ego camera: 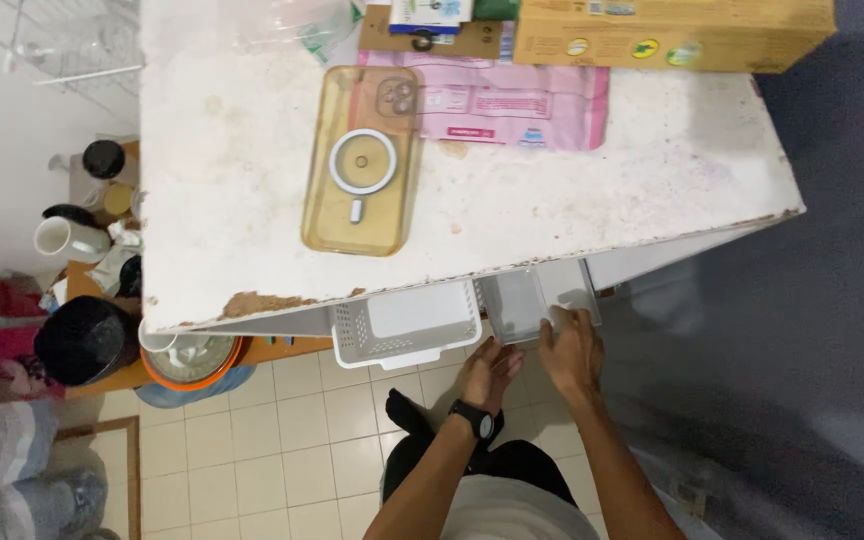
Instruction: Wiping a plastic basket with a cloth and organizing small items on a desk
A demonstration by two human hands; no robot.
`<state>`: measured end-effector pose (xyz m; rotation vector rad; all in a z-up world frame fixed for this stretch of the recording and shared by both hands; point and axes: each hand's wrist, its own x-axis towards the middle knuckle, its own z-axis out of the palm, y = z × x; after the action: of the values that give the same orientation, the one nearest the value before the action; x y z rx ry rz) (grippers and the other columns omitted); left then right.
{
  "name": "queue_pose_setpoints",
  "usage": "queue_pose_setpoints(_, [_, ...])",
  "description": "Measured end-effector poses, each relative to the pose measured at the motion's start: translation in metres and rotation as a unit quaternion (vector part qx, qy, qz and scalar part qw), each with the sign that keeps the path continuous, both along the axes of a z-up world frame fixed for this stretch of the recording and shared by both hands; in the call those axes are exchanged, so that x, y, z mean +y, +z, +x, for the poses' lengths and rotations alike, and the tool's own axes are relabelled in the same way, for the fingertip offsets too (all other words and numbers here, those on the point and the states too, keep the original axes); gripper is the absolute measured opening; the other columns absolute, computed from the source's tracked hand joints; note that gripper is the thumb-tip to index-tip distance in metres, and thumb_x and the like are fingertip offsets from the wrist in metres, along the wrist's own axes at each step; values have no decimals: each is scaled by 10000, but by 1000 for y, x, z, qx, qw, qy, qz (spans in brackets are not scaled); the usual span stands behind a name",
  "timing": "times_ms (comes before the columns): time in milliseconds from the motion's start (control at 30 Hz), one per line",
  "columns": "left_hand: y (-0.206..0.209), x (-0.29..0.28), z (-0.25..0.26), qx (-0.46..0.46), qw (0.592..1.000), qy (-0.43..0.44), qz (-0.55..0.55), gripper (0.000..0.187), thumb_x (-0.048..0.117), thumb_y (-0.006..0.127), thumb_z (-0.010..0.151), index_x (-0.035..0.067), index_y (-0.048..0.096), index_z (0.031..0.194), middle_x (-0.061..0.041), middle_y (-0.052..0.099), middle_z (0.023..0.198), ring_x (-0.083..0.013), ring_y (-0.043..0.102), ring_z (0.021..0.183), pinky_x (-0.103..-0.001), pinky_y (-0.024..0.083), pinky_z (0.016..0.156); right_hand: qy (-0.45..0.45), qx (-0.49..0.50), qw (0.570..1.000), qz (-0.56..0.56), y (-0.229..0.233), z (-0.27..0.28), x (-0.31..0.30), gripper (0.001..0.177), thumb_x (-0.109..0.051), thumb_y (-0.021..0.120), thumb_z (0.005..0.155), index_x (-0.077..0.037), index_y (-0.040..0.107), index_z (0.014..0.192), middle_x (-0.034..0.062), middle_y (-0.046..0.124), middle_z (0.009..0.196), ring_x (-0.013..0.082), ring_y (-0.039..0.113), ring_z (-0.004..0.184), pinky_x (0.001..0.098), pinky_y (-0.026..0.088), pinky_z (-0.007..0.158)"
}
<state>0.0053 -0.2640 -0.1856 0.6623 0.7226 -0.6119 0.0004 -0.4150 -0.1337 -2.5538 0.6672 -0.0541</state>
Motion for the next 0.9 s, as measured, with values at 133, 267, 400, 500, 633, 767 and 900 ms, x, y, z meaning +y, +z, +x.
queue_pose_setpoints(133, [24,20,-12,7,998,-44,43,669,253,736,950,-2,445,1495,-255,595,1263,-362,628,1107,-429,502,984,-9,-143,986,-80,-8,-28,15,234,-228,707,937,-110,742,1136,115,623,1071,330,719,877,428,600,738])
queue_pose_setpoints(267, [17,78,-32,2,957,-244,157,507,294,601,946,97,594,1413,-102,688,1185,-239,675,995,-314,565,821,63,-173,982,52,14,-73,46,204,-195,577,1027,-89,697,1154,100,642,1078,253,645,867,371,527,696])
queue_pose_setpoints(400, [-24,157,-58,-165,844,-395,324,515,428,636,893,109,712,1291,-48,720,1290,-162,687,1087,-277,524,907,195,-7,963,186,-18,-113,88,176,-201,619,923,-196,779,994,1,761,856,154,710,677,321,550,600])
queue_pose_setpoints(500, [-19,226,-67,-183,799,-415,395,498,375,508,942,135,670,1347,-51,613,1458,-251,581,1330,-315,447,1079,239,174,931,214,-23,-121,143,305,-423,604,938,-323,793,1156,-108,784,1086,88,757,842,257,575,733])
queue_pose_setpoints(633, [-35,303,-66,-184,822,-318,435,398,322,613,942,119,723,1265,-44,730,1294,-181,679,1205,-282,488,1033,303,295,884,199,25,-76,232,381,-501,512,983,-358,736,1255,-107,763,1084,78,734,858,266,529,752])
queue_pose_setpoints(767, [-13,379,-40,-152,878,-171,420,370,240,597,927,109,728,1248,-49,762,1193,-155,711,1025,-286,570,886,417,74,885,192,25,-30,319,278,-365,548,982,-218,750,1103,-27,787,920,164,740,816,349,550,691])
queue_pose_setpoints(900, [10,460,-5,-207,886,-24,414,208,129,678,932,99,766,1118,-36,794,1034,-145,729,847,-270,607,795,412,36,898,146,65,36,414,275,-297,562,983,-176,761,1131,-9,802,982,202,748,879,372,555,732])
